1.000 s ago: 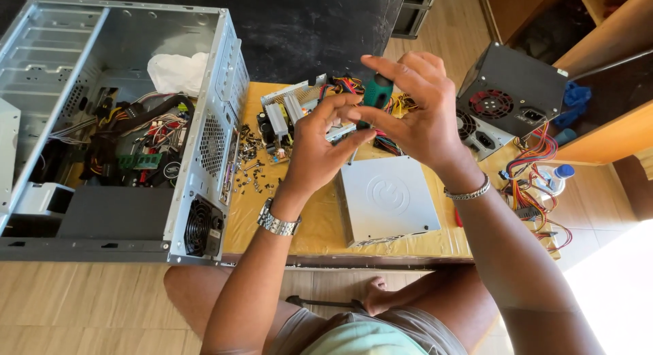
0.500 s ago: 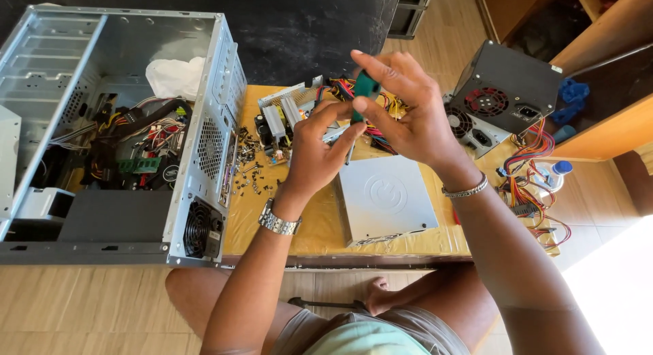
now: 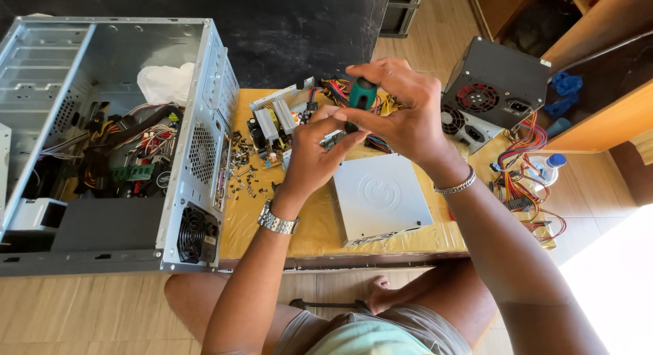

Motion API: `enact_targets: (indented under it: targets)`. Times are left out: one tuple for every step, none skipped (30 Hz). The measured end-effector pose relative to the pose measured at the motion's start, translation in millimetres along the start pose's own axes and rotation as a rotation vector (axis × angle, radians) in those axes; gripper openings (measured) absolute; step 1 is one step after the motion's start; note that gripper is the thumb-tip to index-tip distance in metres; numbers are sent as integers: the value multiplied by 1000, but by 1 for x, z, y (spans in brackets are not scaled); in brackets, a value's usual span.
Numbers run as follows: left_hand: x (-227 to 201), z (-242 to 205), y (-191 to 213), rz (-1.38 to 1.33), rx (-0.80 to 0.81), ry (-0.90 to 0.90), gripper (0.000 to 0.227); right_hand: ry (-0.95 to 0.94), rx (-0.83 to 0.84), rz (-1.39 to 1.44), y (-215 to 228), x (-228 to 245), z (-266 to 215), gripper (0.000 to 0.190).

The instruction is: The person assembles a computer power supply unit by attaching a white metal cover to the casing. They use a screwdriver to secure the cover with screws, handling the unit and tools on a cluttered workbench.

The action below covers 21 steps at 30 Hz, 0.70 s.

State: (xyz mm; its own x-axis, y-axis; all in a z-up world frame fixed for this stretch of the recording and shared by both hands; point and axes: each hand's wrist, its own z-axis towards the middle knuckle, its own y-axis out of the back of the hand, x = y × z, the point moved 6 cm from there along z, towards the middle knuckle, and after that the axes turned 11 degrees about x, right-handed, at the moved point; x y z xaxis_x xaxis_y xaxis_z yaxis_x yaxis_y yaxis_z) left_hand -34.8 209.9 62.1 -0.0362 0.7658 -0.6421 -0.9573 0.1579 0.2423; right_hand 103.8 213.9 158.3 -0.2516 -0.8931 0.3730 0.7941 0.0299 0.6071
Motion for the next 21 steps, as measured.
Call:
enact_targets:
  targets:
    - [4, -3, -3, 5, 2, 18, 16, 18, 5, -34, 0, 2, 1, 46]
    - [-10, -3, -2, 5, 5, 18, 16, 17, 3, -34, -1, 2, -1, 46]
    - [-20, -2, -2, 66, 55, 95, 31, -9, 59, -63, -6, 0, -2, 49]
    - [-30, 0, -3, 126, 99, 169, 47, -31, 119, -95, -10, -2, -1, 53]
    - [-27, -13, -8, 125, 97, 166, 47, -29, 120, -97, -10, -1, -4, 53]
    - [-24, -25, -10, 210, 63, 189, 53, -88, 187, 145, -14, -5, -6, 55]
    - [-20, -38, -12, 295, 29, 212, 59, -146, 255, 387, -21, -8, -9, 59]
    - [-18, -49, -17, 298, 26, 219, 59, -146, 258, 394, -20, -8, -10, 59]
    - [-9, -63, -21, 291, 47, 353, 61, -137, 239, 397, -19, -8, -12, 60]
    - [0, -78, -26, 284, 66, 491, 62, -127, 222, 403, -18, -8, -14, 60]
    - [0, -79, -26, 286, 61, 501, 62, -127, 228, 413, -20, -7, -11, 60]
    - [0, -80, -25, 235, 4, 498, 57, -137, 197, 375, -21, -7, -9, 56]
    - [0, -82, -24, 185, -54, 494, 51, -147, 167, 336, -20, -6, -8, 53]
    - [0, -81, -23, 187, -56, 496, 51, -145, 169, 339, -22, -5, -7, 53]
    - [2, -80, -23, 187, -40, 523, 53, -113, 142, 231, -21, -1, -6, 49]
    - [3, -79, -23, 186, -24, 548, 55, -80, 115, 120, -19, 2, -6, 46]
    - [5, -80, -23, 187, -26, 548, 55, -79, 116, 121, -21, 2, -7, 46]
    - [6, -81, -24, 193, -27, 548, 54, -118, 57, 34, -19, 0, -9, 47]
    - [6, -82, -24, 200, -28, 549, 52, -157, -2, -52, -17, 0, -11, 47]
    - [6, -81, -25, 201, -28, 548, 52, -156, -3, -52, -16, 0, -12, 47]
    - [6, -82, -26, 193, -28, 553, 53, -181, -10, -4, -15, -2, -12, 46]
